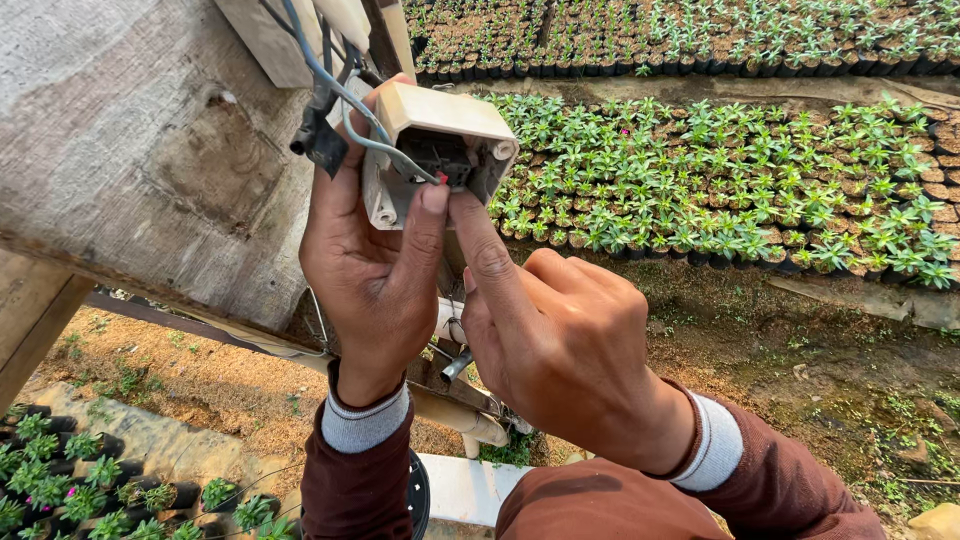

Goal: The person holds a small white electrical switch box attached to a wooden post and repeatedly opens and closes it while manipulating the internal wires and switch mechanism. The person adjusts the wires and switch components with both hands throughout the clip.

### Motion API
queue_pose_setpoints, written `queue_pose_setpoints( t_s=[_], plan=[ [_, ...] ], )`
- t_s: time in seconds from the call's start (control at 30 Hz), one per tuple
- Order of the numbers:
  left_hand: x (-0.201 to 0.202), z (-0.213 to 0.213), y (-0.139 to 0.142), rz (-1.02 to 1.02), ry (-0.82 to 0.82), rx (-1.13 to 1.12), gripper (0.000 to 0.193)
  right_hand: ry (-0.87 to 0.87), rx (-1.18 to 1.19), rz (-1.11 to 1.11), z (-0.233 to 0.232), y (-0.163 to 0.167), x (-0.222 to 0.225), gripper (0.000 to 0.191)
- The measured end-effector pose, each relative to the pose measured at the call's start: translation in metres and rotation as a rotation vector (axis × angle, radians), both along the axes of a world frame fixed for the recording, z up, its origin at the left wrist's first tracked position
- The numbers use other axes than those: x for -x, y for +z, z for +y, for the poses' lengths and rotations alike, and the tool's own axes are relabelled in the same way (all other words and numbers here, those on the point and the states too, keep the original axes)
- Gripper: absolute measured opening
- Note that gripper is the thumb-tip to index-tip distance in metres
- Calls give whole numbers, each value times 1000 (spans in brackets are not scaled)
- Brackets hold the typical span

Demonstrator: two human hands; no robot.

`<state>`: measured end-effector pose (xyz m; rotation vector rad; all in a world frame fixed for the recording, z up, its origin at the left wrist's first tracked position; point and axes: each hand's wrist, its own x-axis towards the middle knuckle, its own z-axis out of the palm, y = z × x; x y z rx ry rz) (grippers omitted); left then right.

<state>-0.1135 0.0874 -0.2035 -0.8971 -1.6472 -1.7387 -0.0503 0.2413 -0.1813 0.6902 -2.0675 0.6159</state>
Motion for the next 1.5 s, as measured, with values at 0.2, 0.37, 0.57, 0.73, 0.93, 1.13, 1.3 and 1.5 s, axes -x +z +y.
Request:
queue_pose_setpoints(
  t_s=[0.2,0.37,0.57,0.73,0.93,1.13,1.3,1.5],
  plan=[
    [0,0,-1,3,57,-27,47,2,-26,31,-2,1,0,50],
    [-1,0,-2,7,59,-59,46,-34,-59,51,-4,2,-2,52],
    [-5,0,-3,21,46,-76,41,-48,-95,76,-2,3,-7,55],
    [-7,-1,-1,7,92,-80,43,-44,-121,96,-2,3,-7,55],
    [-9,-6,-2,-19,-3,-148,44,-87,-143,74,-9,4,-14,58],
    [-10,-13,2,-43,-75,-155,43,-17,-108,59,-10,5,-24,56],
    [-12,-19,0,-18,4,-119,41,24,-77,112,-10,-1,-19,46],
    [-13,-26,2,-50,5,-126,43,48,-43,134,-20,-5,-20,37]
  ],
)
